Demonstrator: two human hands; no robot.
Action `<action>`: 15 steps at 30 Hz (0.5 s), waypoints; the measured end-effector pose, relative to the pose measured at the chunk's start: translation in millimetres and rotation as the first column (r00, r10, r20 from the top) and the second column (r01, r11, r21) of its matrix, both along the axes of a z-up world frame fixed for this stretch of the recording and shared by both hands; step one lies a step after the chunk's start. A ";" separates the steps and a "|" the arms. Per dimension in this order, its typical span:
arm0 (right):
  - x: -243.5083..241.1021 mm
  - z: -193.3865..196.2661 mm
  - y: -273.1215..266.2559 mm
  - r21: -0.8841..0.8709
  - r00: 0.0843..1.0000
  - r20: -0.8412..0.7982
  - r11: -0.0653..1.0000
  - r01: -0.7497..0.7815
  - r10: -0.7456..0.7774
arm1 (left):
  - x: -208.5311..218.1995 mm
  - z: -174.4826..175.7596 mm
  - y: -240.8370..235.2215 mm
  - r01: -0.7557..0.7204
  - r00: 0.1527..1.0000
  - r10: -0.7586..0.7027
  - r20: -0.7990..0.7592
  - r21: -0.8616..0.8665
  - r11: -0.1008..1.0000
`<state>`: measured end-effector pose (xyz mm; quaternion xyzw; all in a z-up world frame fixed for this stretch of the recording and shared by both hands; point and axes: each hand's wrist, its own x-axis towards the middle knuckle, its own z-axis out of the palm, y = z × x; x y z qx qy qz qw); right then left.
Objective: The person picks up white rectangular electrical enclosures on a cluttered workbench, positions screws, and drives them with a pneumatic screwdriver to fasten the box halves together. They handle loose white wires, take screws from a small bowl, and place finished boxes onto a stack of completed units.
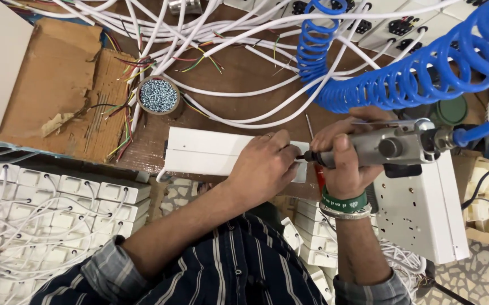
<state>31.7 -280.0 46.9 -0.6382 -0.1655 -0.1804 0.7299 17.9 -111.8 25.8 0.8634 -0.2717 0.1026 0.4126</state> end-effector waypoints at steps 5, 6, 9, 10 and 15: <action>-0.6 -2.8 1.6 0.004 1.000 0.019 1.000 0.005 -0.005 | 1.6 -5.0 1.2 -0.003 1.000 0.002 0.023 0.040 0.999; -1.6 -2.5 2.3 0.001 1.000 0.018 1.000 0.004 -0.004 | 1.5 -3.7 2.1 -0.004 1.000 0.003 0.022 0.038 0.999; -3.1 -2.5 4.4 0.003 1.000 0.021 1.000 0.013 -0.013 | 2.3 -1.4 4.8 0.008 0.999 -0.009 0.037 0.037 0.999; -3.5 -2.9 4.6 0.013 1.000 0.020 1.000 0.010 -0.010 | 2.5 -1.8 5.2 0.013 0.999 -0.015 0.039 0.040 0.999; -3.3 -4.0 5.7 0.004 1.000 -0.004 1.000 0.011 -0.011 | 2.9 -3.5 4.5 0.021 0.999 -0.022 0.030 0.034 0.999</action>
